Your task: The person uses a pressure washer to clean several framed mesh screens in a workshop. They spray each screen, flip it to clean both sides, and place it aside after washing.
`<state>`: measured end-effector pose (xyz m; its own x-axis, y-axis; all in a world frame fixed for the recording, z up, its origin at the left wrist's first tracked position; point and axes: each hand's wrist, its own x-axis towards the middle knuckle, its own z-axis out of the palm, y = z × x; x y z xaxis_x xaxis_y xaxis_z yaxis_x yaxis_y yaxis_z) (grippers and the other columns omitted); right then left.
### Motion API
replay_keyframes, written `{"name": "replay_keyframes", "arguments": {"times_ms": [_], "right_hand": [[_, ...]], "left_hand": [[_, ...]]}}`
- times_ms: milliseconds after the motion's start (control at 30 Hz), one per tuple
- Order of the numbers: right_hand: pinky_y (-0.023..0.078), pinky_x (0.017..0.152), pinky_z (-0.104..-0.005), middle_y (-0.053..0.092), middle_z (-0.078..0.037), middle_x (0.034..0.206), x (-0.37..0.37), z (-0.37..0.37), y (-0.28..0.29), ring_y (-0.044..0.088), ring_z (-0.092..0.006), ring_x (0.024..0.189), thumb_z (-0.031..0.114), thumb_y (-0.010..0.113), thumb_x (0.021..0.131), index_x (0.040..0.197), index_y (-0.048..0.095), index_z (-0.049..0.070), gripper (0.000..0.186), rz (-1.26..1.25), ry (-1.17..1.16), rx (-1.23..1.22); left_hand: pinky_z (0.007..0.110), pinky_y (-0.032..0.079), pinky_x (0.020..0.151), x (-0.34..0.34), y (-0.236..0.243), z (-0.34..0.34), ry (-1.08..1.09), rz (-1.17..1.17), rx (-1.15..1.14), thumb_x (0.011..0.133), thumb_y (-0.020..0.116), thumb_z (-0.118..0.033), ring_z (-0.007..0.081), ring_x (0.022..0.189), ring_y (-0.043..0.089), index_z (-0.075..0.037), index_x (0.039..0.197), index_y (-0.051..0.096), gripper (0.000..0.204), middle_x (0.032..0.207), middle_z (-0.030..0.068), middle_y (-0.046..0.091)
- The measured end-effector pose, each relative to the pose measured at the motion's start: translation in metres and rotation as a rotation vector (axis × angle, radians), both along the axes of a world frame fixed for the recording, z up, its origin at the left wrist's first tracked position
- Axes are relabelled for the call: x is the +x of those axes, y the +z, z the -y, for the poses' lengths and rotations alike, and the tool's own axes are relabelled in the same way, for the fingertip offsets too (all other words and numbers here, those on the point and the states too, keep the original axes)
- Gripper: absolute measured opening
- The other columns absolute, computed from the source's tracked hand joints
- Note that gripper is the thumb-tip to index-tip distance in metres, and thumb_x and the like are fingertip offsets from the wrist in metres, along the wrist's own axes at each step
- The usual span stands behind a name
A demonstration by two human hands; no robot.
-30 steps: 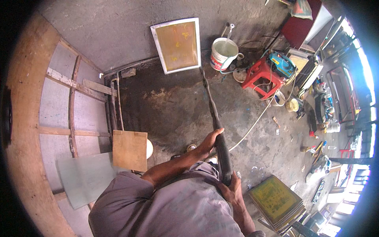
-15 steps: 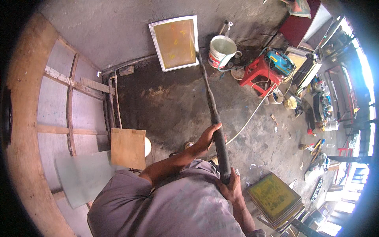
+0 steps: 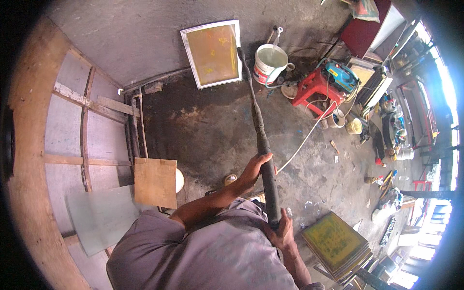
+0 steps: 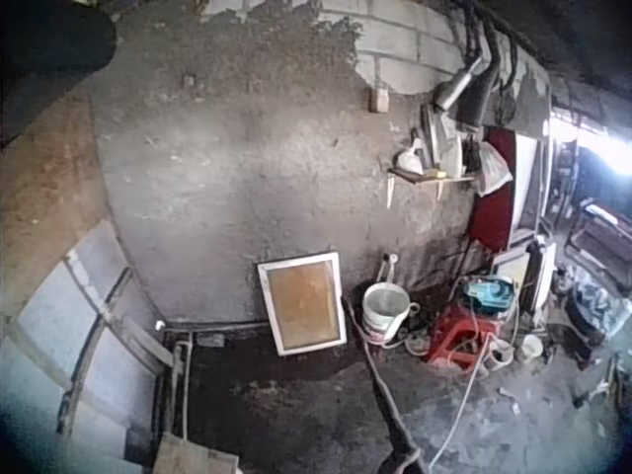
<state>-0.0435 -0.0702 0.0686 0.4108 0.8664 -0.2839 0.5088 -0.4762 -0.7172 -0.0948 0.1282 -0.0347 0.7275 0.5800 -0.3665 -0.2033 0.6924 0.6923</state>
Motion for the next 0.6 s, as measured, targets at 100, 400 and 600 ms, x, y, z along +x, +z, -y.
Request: {"name": "replay_keyframes", "arguments": {"times_ms": [100,400,600], "right_hand": [[0.046,0.062,-0.0374,0.061,-0.018,0.074,0.004,0.007,-0.012,0.06,-0.0266,0.065,0.026,0.074,0.07,0.098,0.05,-0.004,0.047,-0.007,0.008,-0.039],[0.048,0.067,-0.0364,0.064,-0.02,0.082,0.015,0.018,-0.027,0.063,-0.0294,0.073,0.026,0.074,0.071,0.103,0.051,-0.004,0.05,-0.053,-0.008,-0.132],[0.048,0.071,-0.0371,0.063,-0.022,0.085,0.02,0.017,-0.006,0.064,-0.0297,0.079,0.024,0.074,0.071,0.104,0.051,-0.004,0.05,-0.072,0.003,-0.193]], "left_hand": [[0.028,0.047,0.065,0.001,-0.013,0.001,-0.016,-0.011,-0.035,0.092,0.051,-0.044,0.0132,0.069,0.06,-0.008,0.088,0.053,0.036,0.077,0.0055,0.061],[0.028,0.045,0.064,0.003,-0.025,0.014,-0.036,-0.068,-0.089,0.091,0.05,-0.046,0.0124,0.065,0.057,-0.009,0.086,0.053,0.038,0.072,0.0033,0.059],[0.029,0.047,0.065,0.01,-0.006,0.016,0.024,0.011,0.027,0.091,0.051,-0.046,0.015,0.064,0.059,-0.008,0.088,0.053,0.039,0.071,0.0052,0.06]]}}
